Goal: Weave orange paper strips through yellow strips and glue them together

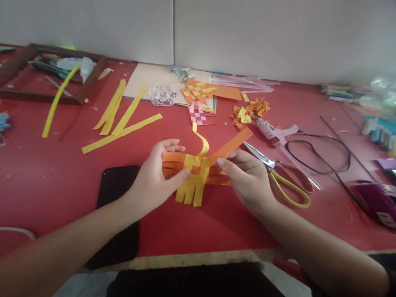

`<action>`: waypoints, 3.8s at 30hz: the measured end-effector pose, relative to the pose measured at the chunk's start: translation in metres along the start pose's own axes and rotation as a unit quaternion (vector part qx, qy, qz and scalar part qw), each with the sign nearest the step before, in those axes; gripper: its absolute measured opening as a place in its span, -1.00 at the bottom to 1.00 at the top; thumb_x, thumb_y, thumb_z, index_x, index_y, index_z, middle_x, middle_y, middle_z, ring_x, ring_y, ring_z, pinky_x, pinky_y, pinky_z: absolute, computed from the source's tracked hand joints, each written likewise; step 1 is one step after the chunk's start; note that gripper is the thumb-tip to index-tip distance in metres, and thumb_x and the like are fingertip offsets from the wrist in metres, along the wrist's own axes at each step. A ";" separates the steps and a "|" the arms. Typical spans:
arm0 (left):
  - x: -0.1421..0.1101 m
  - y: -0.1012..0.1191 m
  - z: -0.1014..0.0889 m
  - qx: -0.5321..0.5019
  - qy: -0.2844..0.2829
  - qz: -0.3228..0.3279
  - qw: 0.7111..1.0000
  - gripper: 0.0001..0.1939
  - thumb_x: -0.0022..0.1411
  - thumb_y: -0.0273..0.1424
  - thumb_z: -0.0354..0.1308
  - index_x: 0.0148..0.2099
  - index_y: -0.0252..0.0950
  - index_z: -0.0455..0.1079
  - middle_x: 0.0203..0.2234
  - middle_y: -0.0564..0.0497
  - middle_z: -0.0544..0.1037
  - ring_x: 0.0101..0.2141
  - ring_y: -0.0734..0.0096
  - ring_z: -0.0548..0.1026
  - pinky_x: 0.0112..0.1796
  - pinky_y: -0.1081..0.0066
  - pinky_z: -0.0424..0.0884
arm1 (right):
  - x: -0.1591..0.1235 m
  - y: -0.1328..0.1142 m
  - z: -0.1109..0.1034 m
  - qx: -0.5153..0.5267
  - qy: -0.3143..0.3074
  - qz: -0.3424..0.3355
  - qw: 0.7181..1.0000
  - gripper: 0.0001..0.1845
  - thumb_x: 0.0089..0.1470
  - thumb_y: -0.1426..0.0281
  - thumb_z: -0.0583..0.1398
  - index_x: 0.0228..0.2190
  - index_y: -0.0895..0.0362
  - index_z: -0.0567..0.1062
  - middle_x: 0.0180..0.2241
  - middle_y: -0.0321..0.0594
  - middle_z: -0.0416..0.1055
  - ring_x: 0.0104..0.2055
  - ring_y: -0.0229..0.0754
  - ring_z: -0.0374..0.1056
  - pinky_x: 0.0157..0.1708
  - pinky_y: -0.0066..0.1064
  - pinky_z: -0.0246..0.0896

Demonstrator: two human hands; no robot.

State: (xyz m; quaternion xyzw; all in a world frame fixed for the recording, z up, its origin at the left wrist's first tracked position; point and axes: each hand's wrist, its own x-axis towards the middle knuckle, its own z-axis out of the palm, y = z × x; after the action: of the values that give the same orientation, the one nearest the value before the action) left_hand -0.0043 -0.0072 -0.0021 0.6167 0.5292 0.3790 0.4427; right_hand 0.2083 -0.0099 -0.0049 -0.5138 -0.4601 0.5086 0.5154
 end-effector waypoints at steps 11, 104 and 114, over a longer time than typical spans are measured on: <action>-0.010 0.009 0.000 0.143 -0.004 0.263 0.954 -0.49 0.25 -0.53 0.16 0.21 -0.19 0.17 -0.07 -0.04 0.53 -0.12 0.32 0.47 -0.05 0.31 0.40 | -0.006 -0.007 0.009 -0.103 -0.020 -0.090 0.990 -0.74 0.01 0.41 0.30 -0.30 0.05 0.31 -0.47 -0.34 0.52 -0.44 -0.25 0.47 -0.48 -0.44 0.37; -0.001 0.012 0.000 0.152 -0.086 0.140 0.975 -0.91 0.22 -0.35 0.20 -0.28 -0.14 0.54 -0.36 0.11 0.61 -0.23 0.30 0.51 -0.09 0.20 0.30 | -0.008 -0.009 0.010 -0.393 -0.069 -0.386 0.832 -0.89 0.03 0.54 0.21 -0.48 0.14 0.50 -0.51 -0.29 0.51 -0.47 -0.30 0.44 -0.43 -0.49 0.39; -0.005 0.019 -0.001 0.155 -0.117 0.142 0.971 -0.88 0.28 -0.33 0.13 -0.26 -0.23 0.44 -0.34 0.07 0.57 -0.22 0.30 0.47 -0.07 0.17 0.25 | -0.009 -0.010 0.011 -0.371 -0.085 -0.394 0.837 -0.91 0.03 0.56 0.23 -0.46 0.16 0.50 -0.50 -0.26 0.51 -0.46 -0.30 0.44 -0.44 -0.50 0.39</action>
State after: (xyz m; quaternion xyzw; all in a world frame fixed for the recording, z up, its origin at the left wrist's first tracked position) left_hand 0.0000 -0.0125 0.0163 0.7865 0.4336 0.2766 0.3421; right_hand 0.1969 -0.0174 0.0056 -0.3970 -0.8198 0.0955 0.4014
